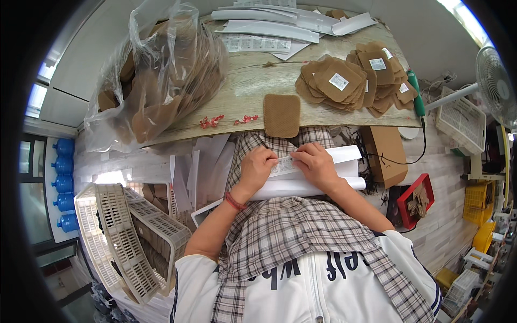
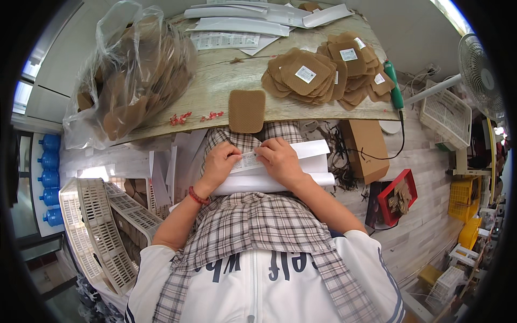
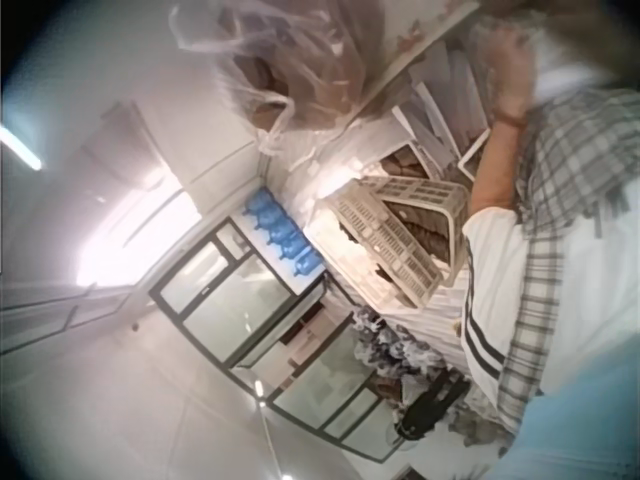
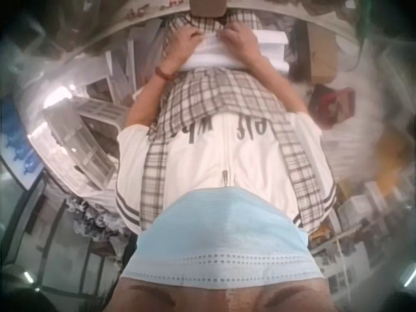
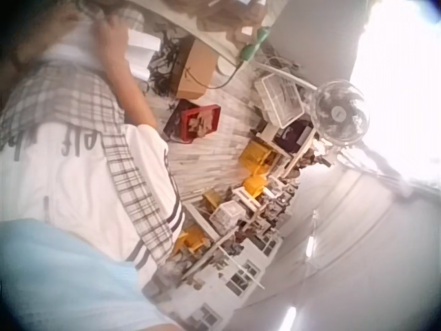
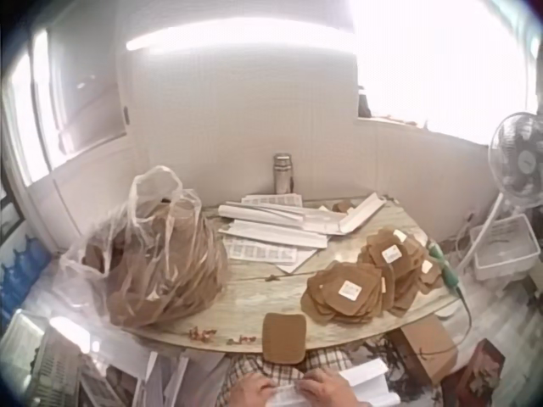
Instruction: The person stands at a table and repeatedly peels small white labels from a roll, then sticks each label onto a brown paper pouch. They place the labeled pouches into a stack on the table. Later, they take several unlabeled pouches from a plastic bag and place them on the table.
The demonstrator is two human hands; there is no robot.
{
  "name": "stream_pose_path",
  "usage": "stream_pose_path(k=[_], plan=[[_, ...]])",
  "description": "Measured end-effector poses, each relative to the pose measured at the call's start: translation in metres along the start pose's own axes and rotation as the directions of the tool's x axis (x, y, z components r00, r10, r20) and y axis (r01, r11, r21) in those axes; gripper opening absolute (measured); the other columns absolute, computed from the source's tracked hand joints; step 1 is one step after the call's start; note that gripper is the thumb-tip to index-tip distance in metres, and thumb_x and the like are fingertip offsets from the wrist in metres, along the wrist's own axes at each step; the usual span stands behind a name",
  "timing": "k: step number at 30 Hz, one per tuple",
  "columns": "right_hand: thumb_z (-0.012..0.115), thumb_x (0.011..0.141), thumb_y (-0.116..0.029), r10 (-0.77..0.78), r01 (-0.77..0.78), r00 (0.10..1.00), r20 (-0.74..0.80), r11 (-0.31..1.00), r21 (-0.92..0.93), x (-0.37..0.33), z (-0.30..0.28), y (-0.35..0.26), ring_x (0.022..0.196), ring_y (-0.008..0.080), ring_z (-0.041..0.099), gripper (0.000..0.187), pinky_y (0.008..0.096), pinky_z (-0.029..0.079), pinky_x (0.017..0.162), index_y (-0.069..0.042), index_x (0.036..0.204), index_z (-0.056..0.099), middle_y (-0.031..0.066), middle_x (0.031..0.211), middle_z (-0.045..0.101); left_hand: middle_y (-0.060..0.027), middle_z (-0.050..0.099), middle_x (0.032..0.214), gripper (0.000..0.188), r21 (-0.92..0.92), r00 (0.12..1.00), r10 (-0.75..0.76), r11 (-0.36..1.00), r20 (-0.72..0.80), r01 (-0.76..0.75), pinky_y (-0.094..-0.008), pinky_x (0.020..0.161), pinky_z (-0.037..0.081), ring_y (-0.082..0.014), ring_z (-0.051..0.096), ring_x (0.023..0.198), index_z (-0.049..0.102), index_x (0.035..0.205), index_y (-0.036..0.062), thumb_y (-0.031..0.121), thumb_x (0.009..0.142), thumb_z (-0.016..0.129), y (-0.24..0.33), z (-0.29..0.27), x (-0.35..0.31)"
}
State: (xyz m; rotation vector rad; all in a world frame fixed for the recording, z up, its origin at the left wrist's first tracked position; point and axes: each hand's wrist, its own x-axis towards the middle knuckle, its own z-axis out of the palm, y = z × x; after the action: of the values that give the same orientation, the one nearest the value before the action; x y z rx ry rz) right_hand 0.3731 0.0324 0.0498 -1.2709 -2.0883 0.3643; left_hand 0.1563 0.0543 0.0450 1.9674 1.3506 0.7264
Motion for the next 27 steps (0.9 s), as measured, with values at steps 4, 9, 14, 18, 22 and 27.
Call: stream_pose_path(k=[4, 9, 14, 18, 22, 27], plan=[[0.075, 0.074, -0.006, -0.122, 0.120, 0.992, -0.026, 0.991, -0.063, 0.000, -0.002, 0.002, 0.088, 0.0235, 0.062, 0.025, 0.0345, 0.052, 0.076, -0.009, 0.099, 0.074, 0.0051, 0.096, 0.067, -0.0084, 0.066, 0.082, 0.013, -0.090, 0.992, -0.120, 0.988, 0.050, 0.124, -0.0384, 0.072, 0.050, -0.0271, 0.064, 0.080, 0.072, 0.084, 0.0049, 0.017, 0.081, 0.069, -0.001, -0.002, 0.005], [0.074, 0.074, -0.005, -0.096, 0.095, 0.991, -0.093, 0.995, -0.014, -0.001, -0.004, -0.002, 0.089, 0.0229, 0.062, 0.021, 0.0338, 0.052, 0.075, -0.010, 0.094, 0.073, 0.0047, 0.098, 0.068, -0.0094, 0.067, 0.085, 0.015, -0.086, 0.988, -0.135, 0.986, 0.072, 0.141, -0.0380, 0.072, 0.050, -0.0283, 0.065, 0.080, 0.073, 0.088, 0.0044, 0.018, 0.085, 0.066, 0.001, -0.003, 0.006], [0.074, 0.073, -0.001, 0.003, 0.013, 0.988, -0.152, 0.995, 0.103, 0.005, 0.004, -0.004, 0.087, 0.0236, 0.061, 0.015, 0.0332, 0.051, 0.072, -0.010, 0.084, 0.070, 0.0050, 0.097, 0.066, -0.0111, 0.068, 0.087, 0.017, -0.178, 0.976, -0.147, 0.968, 0.162, 0.175, -0.0378, 0.073, 0.051, -0.0292, 0.066, 0.082, 0.072, 0.090, 0.0029, 0.018, 0.087, 0.064, -0.002, -0.012, 0.013], [0.073, 0.071, 0.002, 0.037, 0.000, 0.990, -0.132, 0.964, 0.266, -0.007, 0.003, -0.007, 0.087, 0.0252, 0.060, 0.017, 0.0334, 0.050, 0.070, -0.010, 0.083, 0.069, 0.0071, 0.099, 0.063, -0.0116, 0.068, 0.087, 0.018, -0.192, 0.960, -0.171, 0.958, 0.224, 0.215, -0.0382, 0.072, 0.050, -0.0293, 0.066, 0.081, 0.072, 0.092, 0.0022, 0.018, 0.087, 0.064, 0.000, -0.020, 0.018], [0.072, 0.078, 0.002, 0.194, -0.101, 0.975, -0.110, 0.823, 0.559, -0.009, -0.005, -0.007, 0.097, 0.0218, 0.057, 0.011, 0.0294, 0.047, 0.084, -0.007, 0.084, 0.068, 0.0085, 0.105, 0.058, -0.0106, 0.066, 0.085, 0.015, -0.127, 0.974, -0.131, 0.980, 0.186, 0.156, -0.0388, 0.074, 0.048, -0.0294, 0.064, 0.083, 0.069, 0.088, 0.0017, 0.015, 0.087, 0.063, 0.002, -0.018, 0.022], [0.063, 0.095, -0.008, 0.582, -0.189, 0.813, -0.016, 0.290, 0.938, 0.036, -0.013, 0.024, 0.088, 0.0096, 0.053, 0.005, 0.0238, 0.044, 0.078, -0.003, 0.094, 0.062, 0.0024, 0.096, 0.057, -0.0136, 0.064, 0.102, 0.009, 0.201, 0.980, 0.181, 0.960, 0.080, -0.194, -0.0427, 0.084, 0.044, -0.0327, 0.059, 0.100, 0.062, 0.083, 0.0016, 0.007, 0.087, 0.056, 0.010, -0.021, 0.026]])
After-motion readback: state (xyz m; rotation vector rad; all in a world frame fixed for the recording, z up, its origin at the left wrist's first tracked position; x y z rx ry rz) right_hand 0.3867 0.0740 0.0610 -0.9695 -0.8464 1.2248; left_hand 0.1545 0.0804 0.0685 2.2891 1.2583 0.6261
